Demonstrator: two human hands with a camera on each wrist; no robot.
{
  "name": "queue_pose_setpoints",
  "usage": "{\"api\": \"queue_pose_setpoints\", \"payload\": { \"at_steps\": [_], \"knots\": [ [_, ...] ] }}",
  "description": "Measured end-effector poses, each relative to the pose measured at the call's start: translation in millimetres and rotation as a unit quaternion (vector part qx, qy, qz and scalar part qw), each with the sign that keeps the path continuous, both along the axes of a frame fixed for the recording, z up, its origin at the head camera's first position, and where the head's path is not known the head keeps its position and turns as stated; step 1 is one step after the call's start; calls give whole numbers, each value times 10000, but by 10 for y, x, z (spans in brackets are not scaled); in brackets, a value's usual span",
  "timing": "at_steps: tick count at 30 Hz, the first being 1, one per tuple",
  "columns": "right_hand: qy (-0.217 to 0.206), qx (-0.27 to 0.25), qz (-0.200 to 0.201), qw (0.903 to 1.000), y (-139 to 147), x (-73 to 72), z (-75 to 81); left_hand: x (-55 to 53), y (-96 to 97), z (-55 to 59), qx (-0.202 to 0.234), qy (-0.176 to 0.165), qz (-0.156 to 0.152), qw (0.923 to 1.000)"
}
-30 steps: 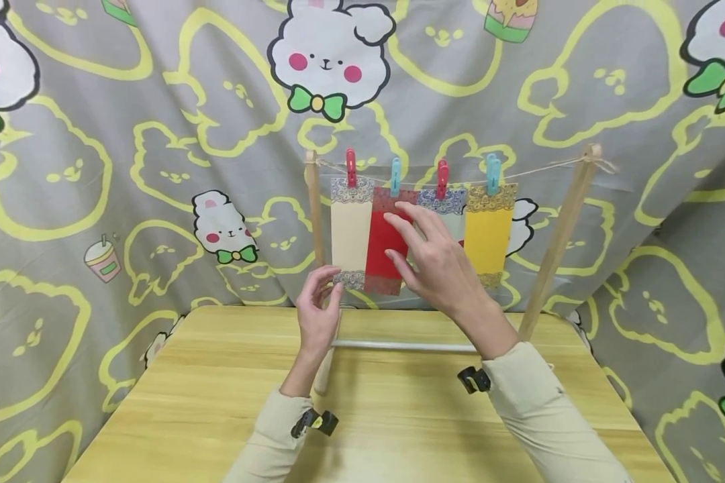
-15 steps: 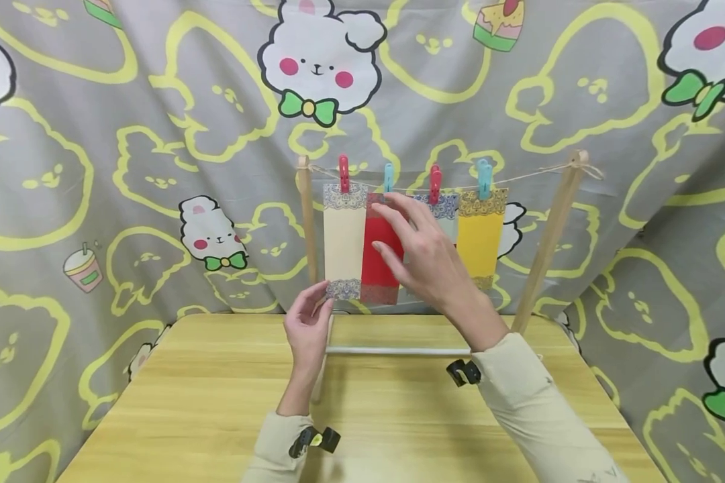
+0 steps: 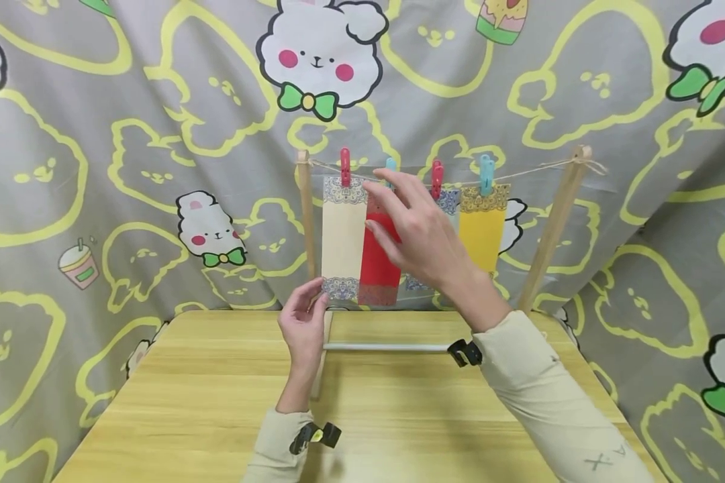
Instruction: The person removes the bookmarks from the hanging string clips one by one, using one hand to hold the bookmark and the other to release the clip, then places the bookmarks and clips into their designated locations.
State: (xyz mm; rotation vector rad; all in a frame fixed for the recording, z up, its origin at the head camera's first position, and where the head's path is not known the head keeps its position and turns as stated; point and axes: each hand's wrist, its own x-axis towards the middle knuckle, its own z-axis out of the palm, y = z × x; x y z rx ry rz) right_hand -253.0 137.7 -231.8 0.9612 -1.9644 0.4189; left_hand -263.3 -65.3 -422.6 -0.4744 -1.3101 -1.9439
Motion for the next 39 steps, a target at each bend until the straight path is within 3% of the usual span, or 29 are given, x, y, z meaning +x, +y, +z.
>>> {"api": "queue_pose_setpoints", "payload": {
  "at_steps": [13, 30, 39],
  "knots": [
    [-19, 121, 137, 9998, -42, -69, 217, 50, -18, -17, 79, -13, 394, 9992],
    [-332, 635, 34, 9974, -30, -206, 505, 63, 10, -2, 105, 30, 365, 9993],
    [-775, 508, -172, 9955, -75, -289, 596, 46, -42, 33, 133, -78, 544, 9984]
  ]
}}
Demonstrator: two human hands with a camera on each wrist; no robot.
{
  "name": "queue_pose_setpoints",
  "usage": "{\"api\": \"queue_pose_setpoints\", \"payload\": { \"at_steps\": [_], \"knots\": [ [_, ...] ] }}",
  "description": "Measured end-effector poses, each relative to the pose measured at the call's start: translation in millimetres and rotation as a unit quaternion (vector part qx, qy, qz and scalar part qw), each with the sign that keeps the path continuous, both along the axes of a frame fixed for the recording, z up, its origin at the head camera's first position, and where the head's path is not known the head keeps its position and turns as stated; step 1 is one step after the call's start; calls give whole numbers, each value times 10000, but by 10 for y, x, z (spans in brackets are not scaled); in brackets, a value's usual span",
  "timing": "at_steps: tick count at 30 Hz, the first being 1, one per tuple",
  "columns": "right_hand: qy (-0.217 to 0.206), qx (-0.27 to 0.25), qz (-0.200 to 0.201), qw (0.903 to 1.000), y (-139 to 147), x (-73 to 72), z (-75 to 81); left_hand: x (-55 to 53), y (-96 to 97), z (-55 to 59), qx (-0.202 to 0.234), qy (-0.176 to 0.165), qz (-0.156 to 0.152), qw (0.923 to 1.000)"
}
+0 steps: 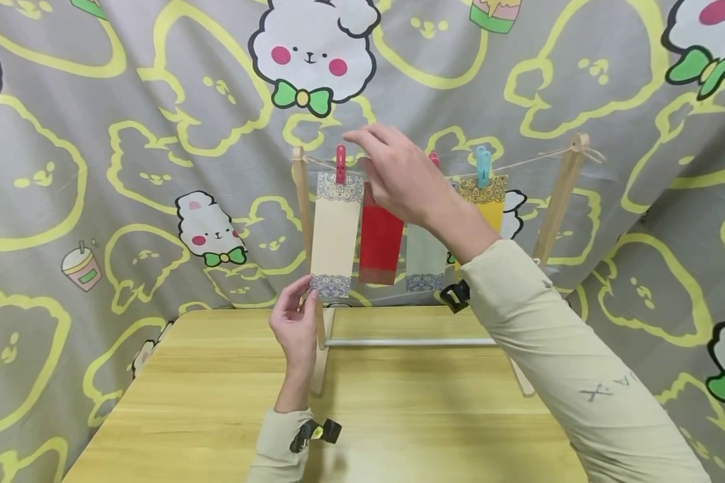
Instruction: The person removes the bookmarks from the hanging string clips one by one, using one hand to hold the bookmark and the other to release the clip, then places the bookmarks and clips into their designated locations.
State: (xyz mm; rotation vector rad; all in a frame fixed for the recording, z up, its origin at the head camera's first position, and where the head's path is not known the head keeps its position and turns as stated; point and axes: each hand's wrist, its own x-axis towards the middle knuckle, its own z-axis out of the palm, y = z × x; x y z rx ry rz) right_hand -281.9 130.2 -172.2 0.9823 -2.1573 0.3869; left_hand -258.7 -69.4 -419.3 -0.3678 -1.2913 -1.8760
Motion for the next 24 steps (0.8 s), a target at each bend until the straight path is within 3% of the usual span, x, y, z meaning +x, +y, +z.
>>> {"api": "queue_pose_setpoints", "payload": {
  "at_steps": [9, 14, 24],
  "knots": [
    [-423, 211, -225, 9986, -59, -45, 124, 7, -42, 17, 2, -19, 46, 10000],
    [-811, 436, -396, 9950, -109, -57, 132, 36, -31, -38, -37, -102, 19, 9999],
    [-1176, 610, -411, 9903, -205, -124, 265, -33, -75, 17, -197, -43, 102, 9997]
  ]
}}
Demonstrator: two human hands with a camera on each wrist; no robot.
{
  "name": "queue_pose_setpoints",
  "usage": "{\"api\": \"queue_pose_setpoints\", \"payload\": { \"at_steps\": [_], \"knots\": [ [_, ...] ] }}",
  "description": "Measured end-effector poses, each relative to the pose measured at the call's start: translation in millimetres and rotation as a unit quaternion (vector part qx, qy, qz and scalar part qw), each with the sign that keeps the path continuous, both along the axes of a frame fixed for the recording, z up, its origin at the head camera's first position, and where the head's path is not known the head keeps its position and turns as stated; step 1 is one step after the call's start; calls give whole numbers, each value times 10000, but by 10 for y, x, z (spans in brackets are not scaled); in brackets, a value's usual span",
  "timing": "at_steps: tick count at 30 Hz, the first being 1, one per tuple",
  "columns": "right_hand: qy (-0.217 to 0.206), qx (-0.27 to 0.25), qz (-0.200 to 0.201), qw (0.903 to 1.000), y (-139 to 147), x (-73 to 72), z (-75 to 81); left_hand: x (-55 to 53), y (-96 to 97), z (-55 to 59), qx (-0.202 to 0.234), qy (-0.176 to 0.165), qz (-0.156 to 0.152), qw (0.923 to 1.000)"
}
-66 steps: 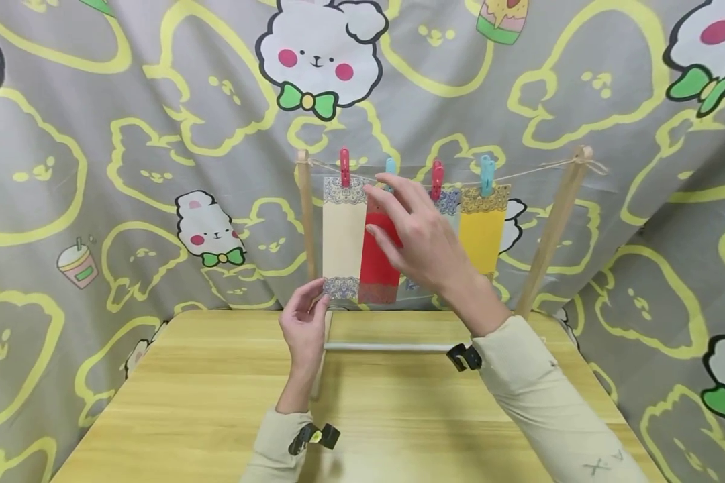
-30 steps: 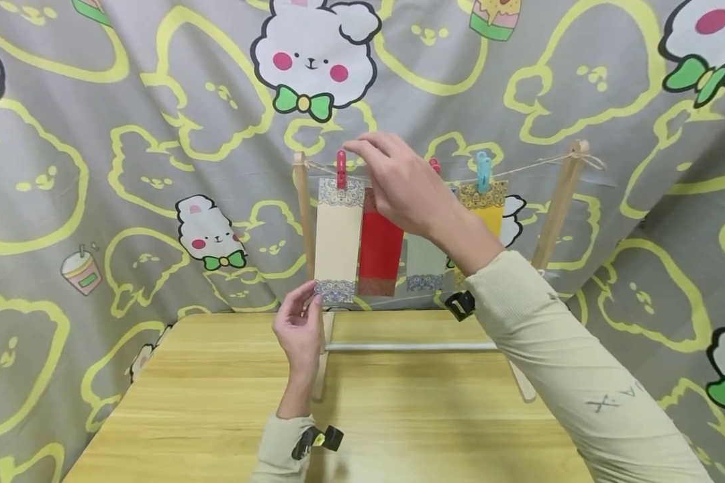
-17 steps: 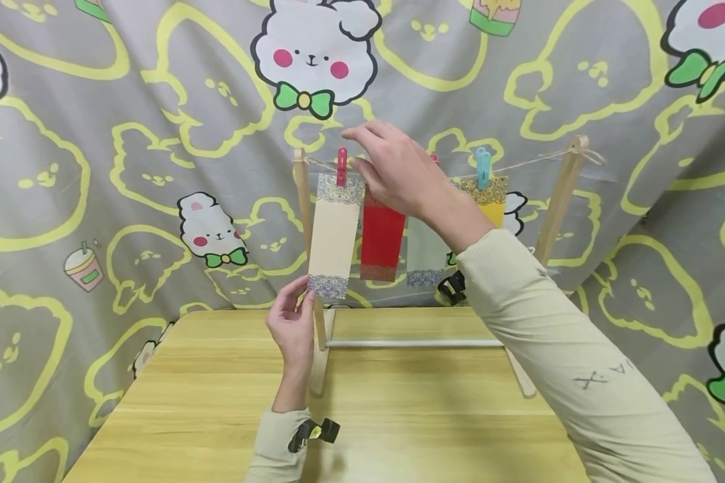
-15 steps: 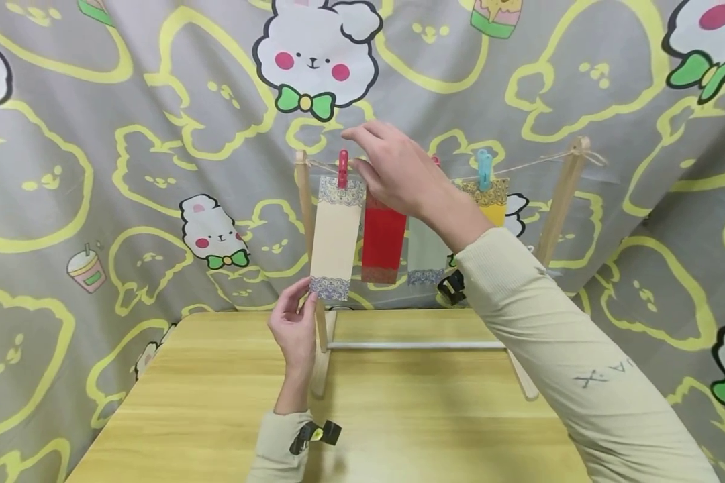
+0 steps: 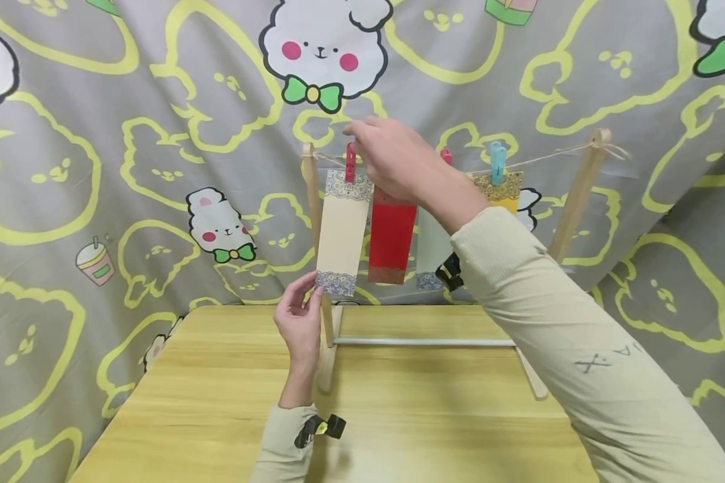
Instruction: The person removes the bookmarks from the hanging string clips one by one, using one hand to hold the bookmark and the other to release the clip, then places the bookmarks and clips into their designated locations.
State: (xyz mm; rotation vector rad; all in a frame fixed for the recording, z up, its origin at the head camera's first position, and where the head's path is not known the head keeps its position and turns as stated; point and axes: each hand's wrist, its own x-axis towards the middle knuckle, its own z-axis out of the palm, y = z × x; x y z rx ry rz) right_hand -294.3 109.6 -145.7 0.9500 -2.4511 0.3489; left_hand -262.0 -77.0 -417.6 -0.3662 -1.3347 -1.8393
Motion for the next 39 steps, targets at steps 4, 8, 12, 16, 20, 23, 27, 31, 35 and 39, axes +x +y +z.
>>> {"api": "queue_pose_setpoints", "payload": {
  "at_steps": [4, 8, 12, 16, 20, 23, 27, 31, 35, 39],
  "knots": [
    [-152, -205, 80, 9996, -41, -90, 19, 4, -15, 12, 30, 38, -20, 10000],
    [-565, -448, 60, 9974, -36, -131, 48, 3, -11, 15, 18, 45, -64, 10000],
    [-872, -535, 31, 9947, -24, -145, 86, 4, 0, 21, 43, 36, -75, 10000],
    [-1113, -526, -17, 9924, -22, -152, 111, 7, 16, 25, 40, 43, -44, 10000],
    [-1322, -525, -42, 9898, -15, -155, 121, 5, 16, 15, 25, 23, -12, 10000],
    [-1427, -578, -30, 9881, -11, -162, 124, 5, 9, 9, 19, 11, 4, 10000],
    [-1564, -669, -22, 9854, -5, -172, 123, 7, 8, 1, 20, 8, 12, 10000],
    [-1699, -741, 5, 9827, 6, -187, 121, 12, 9, 1, 33, 15, 1, 10000],
    [-1968, -987, 118, 9754, 26, -200, 125, 14, 11, 8, 52, 17, 7, 10000],
    [-2146, -1255, 177, 9684, 63, -202, 123, 14, 17, 10, 33, 18, 27, 10000]
  ]
}}
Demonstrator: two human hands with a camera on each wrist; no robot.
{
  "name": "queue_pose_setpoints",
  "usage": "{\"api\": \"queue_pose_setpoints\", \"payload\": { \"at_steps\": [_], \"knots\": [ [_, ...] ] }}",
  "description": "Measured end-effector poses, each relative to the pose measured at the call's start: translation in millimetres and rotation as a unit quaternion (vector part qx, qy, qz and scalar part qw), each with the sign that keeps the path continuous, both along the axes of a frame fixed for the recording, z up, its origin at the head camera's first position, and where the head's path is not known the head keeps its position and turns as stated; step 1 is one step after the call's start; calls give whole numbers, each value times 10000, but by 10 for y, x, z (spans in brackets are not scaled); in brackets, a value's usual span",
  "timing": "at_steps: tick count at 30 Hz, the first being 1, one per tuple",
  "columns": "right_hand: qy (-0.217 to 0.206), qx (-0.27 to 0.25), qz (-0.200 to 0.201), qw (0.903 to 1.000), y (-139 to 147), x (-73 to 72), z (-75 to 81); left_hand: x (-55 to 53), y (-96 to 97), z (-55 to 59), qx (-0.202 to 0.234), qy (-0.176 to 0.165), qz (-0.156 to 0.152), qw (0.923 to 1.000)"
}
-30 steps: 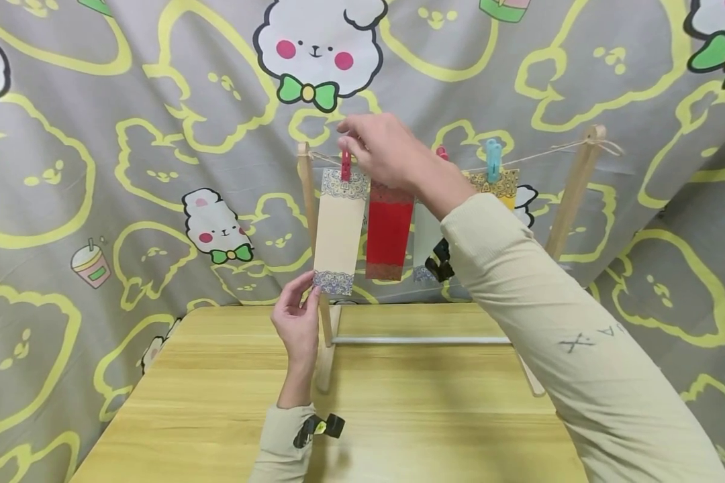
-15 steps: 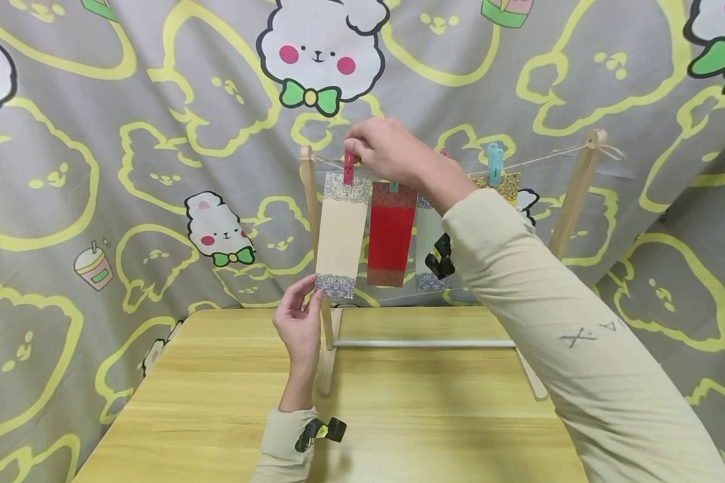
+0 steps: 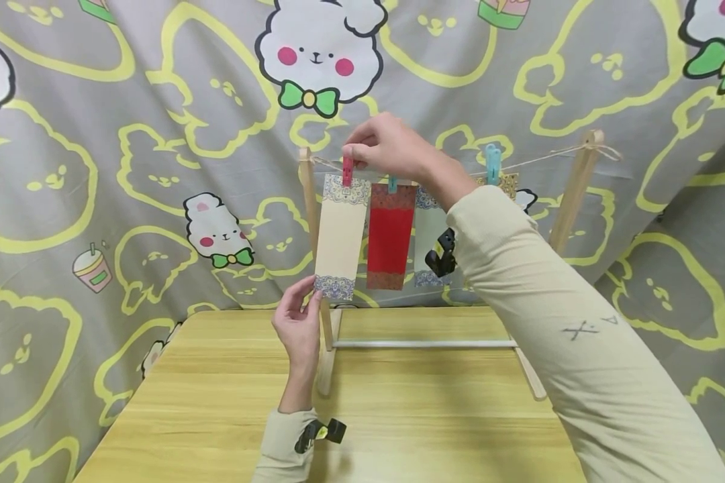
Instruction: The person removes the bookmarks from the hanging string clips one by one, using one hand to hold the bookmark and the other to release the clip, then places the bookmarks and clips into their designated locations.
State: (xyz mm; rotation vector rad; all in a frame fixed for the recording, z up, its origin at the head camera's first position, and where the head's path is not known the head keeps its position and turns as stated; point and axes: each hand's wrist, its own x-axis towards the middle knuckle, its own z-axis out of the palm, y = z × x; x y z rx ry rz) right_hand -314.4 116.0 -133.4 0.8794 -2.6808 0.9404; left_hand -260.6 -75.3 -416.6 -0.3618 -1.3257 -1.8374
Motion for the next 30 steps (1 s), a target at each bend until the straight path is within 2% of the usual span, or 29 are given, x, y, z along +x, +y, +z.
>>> {"api": "queue_pose_setpoints", "payload": {
  "at_steps": [15, 30],
  "knots": [
    [-239, -334, -85, 9991, 17, 19, 15, 0, 0, -2, 7, -28, 9, 10000],
    [411, -583, -461, 9964, -9, 3, -18, 6, 29, -18, -7, 1, 28, 10000]
  ]
}}
